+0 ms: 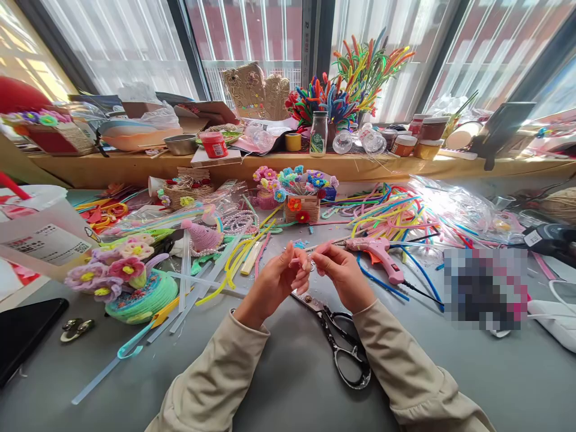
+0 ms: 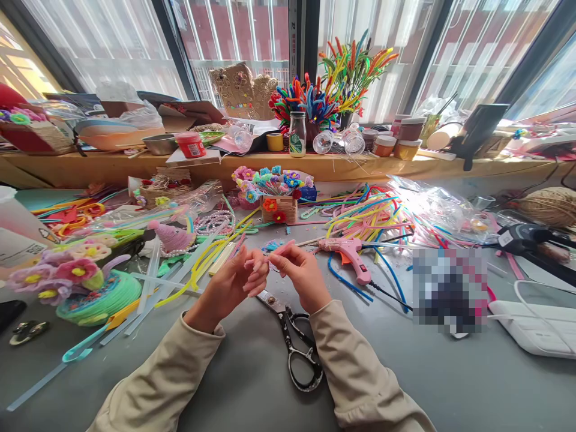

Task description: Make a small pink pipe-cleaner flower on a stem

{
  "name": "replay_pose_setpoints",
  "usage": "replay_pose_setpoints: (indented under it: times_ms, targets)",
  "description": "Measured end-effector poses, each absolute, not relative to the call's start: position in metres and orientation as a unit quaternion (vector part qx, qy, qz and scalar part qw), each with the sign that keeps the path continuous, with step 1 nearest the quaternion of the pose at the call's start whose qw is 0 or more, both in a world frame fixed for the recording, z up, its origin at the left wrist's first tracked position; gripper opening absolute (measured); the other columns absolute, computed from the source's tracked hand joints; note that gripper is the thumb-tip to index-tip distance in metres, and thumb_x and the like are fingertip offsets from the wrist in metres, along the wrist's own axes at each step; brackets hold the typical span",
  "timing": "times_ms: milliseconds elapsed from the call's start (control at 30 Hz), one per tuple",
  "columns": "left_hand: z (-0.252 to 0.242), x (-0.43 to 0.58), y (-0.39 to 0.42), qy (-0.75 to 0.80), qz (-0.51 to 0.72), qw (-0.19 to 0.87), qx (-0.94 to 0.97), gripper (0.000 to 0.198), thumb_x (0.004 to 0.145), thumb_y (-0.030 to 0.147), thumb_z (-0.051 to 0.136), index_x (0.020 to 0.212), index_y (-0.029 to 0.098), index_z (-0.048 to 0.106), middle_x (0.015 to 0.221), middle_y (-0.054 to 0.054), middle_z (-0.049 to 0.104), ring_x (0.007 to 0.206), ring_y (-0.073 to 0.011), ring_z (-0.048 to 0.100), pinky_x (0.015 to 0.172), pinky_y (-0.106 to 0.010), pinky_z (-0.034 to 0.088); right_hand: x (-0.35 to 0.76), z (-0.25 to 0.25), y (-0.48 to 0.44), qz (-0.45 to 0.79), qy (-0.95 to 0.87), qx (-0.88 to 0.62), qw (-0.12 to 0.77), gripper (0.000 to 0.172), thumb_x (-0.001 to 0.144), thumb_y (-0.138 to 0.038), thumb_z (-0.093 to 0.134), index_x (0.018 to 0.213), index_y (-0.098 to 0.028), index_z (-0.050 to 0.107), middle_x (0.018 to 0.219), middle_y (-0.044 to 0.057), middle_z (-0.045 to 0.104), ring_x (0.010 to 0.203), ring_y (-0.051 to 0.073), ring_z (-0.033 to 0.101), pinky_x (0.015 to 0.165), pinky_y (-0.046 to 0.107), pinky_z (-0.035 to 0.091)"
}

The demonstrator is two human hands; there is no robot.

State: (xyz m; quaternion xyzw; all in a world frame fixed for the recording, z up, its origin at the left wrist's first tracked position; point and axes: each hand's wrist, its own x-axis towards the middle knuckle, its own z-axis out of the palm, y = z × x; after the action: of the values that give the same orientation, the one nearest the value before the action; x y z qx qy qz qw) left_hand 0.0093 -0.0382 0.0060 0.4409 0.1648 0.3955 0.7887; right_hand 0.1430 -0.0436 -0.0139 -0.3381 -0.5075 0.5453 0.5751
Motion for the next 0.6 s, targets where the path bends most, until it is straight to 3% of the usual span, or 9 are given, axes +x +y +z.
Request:
replay_pose_setpoints:
  times_ms: [167,333,600]
  targets:
    - [0.0070,0.0094,-0.0378,0.196,0.382,0.796,0.426,0.036,0.081,0.037,0.029,0.057,0.014,0.042,0.047,0.004,0.035,0.037,-0.0029,0.030,0.037,-0.016,0.022,0.1421,-0.0113,-0.0443,0.524,-0.532,-0.353,0.564,0.010,0.068,-0.026,0.057,0.065,-0.017,0.054,0.061,-0.003,0.048,0.054,0.007,0.038,0.050,0.021,0.030]
    - [0.0060,0.0092,-0.0371,0.229,0.371,0.783,0.443,0.037,0.079,0.040,0.033,0.054,0.014,0.042,0.039,0.007,0.024,0.031,-0.0020,0.020,0.034,-0.016,0.014,0.1425,-0.0115,-0.0454,0.534,-0.534,-0.354,0.553,0.014,0.069,-0.030,0.055,0.064,-0.017,0.054,0.060,-0.003,0.047,0.053,0.007,0.037,0.051,0.021,0.030]
    - [0.0045,0.0119,-0.0394,0.239,0.327,0.753,0.519,0.042,0.077,0.040,0.035,0.044,0.015,0.036,0.035,0.007,0.021,0.030,-0.0030,0.016,0.034,-0.021,0.010,0.1440,-0.0160,-0.0431,0.577,-0.514,-0.340,0.537,0.019,0.070,-0.033,0.053,0.061,-0.016,0.052,0.056,-0.004,0.043,0.051,0.006,0.036,0.051,0.020,0.030]
